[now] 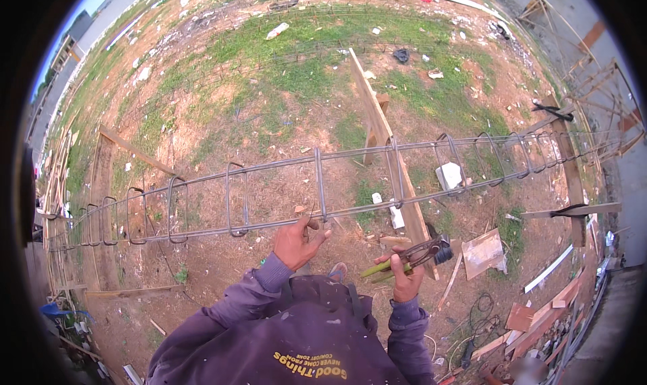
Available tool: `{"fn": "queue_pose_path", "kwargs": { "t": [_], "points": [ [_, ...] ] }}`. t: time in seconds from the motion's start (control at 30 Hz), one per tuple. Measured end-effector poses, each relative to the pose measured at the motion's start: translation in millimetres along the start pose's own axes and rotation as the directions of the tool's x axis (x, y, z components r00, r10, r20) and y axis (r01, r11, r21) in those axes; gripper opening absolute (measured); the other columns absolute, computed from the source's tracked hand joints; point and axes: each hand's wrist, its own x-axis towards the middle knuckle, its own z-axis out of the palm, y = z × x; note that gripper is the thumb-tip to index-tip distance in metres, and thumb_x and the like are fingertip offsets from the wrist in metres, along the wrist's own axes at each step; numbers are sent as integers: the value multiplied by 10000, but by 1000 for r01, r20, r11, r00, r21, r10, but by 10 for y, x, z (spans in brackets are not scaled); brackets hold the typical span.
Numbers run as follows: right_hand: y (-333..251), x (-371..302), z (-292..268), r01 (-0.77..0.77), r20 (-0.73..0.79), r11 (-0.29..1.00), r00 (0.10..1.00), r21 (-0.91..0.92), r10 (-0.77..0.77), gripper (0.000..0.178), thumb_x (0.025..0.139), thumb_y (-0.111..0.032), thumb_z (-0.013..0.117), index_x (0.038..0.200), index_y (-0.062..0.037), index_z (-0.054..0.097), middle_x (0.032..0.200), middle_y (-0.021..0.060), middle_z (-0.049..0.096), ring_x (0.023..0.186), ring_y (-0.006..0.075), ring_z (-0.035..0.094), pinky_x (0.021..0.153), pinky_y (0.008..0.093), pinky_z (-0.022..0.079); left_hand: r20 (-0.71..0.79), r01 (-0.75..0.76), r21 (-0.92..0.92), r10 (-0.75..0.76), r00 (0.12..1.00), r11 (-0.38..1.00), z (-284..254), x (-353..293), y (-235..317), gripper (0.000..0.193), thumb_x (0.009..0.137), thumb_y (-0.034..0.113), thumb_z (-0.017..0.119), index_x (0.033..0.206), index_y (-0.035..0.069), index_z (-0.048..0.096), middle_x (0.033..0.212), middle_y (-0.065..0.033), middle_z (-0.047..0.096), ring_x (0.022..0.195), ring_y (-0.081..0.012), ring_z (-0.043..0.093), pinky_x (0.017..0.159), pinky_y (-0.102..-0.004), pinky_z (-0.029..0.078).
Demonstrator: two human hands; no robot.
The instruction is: The person assembles a rebar cage by tying intersecting steel bars with wire using pliers. They repeatedly bend and twist wire ties to secure the joints, occasionally repositioning the cage on the ground.
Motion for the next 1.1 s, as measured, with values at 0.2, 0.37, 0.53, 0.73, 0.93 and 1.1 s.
{"fn": "queue_pose_path", "kwargs": {
  "t": [0.2, 0.37, 0.53, 0.73, 0.93, 1.1],
  "points": [
    [18, 165, 242, 388, 324, 658, 919, -645, -224, 245, 919, -245, 630, 1033, -33, 589, 664, 178, 610, 614, 375, 636, 568, 443, 491, -136, 191, -314, -243, 960, 930, 331, -286, -139, 292, 892, 315, 675, 944, 28, 672, 592, -54, 582, 515, -123, 515, 510, -305, 411],
    [372, 334, 230, 488, 556, 334, 818, -806, 145, 281, 920, -310, 583, 1064, -70, 608, 767, 212, 662, 777, 408, 660, 668, 492, 495, -231, 167, -537, -335, 914, 827, 339, -536, -358, 245, 906, 241, 677, 957, 1, 671, 645, 35, 578, 575, -31, 466, 509, -232, 369],
    [442, 213, -130, 446, 496, 236, 838, -863, 227, 265, 925, -286, 576, 1045, -54, 624, 764, 184, 677, 738, 387, 670, 652, 463, 509, -304, 153, -483, -329, 894, 862, 306, -681, -502, 247, 903, 219, 678, 914, -28, 667, 633, 30, 576, 574, -26, 472, 515, -221, 378],
    [293, 331, 155, 369, 366, 661, 918, -653, -151, 302, 912, -318, 608, 1013, -35, 632, 695, 235, 617, 656, 417, 636, 587, 488, 466, -176, 220, -448, -326, 929, 867, 478, -724, -330, 262, 899, 227, 680, 893, -36, 677, 582, 25, 545, 542, -32, 457, 491, -235, 360],
    [424, 336, 46, 525, 576, 265, 797, -809, 180, 275, 871, -298, 634, 936, -31, 639, 759, 223, 647, 743, 404, 646, 632, 447, 498, -182, 243, -394, -334, 925, 887, 316, -804, -507, 263, 907, 233, 678, 919, -29, 673, 617, 28, 560, 567, -33, 469, 501, -233, 358],
    [60, 233, 154, 314, 265, 833, 941, -456, -210, 123, 872, -112, 645, 941, -11, 644, 867, 156, 691, 818, 256, 681, 674, 371, 544, -287, 267, -490, -443, 850, 830, 218, -1125, -988, 280, 916, 253, 668, 894, -26, 662, 633, 44, 545, 583, -28, 447, 518, -230, 348]
  ]
}}
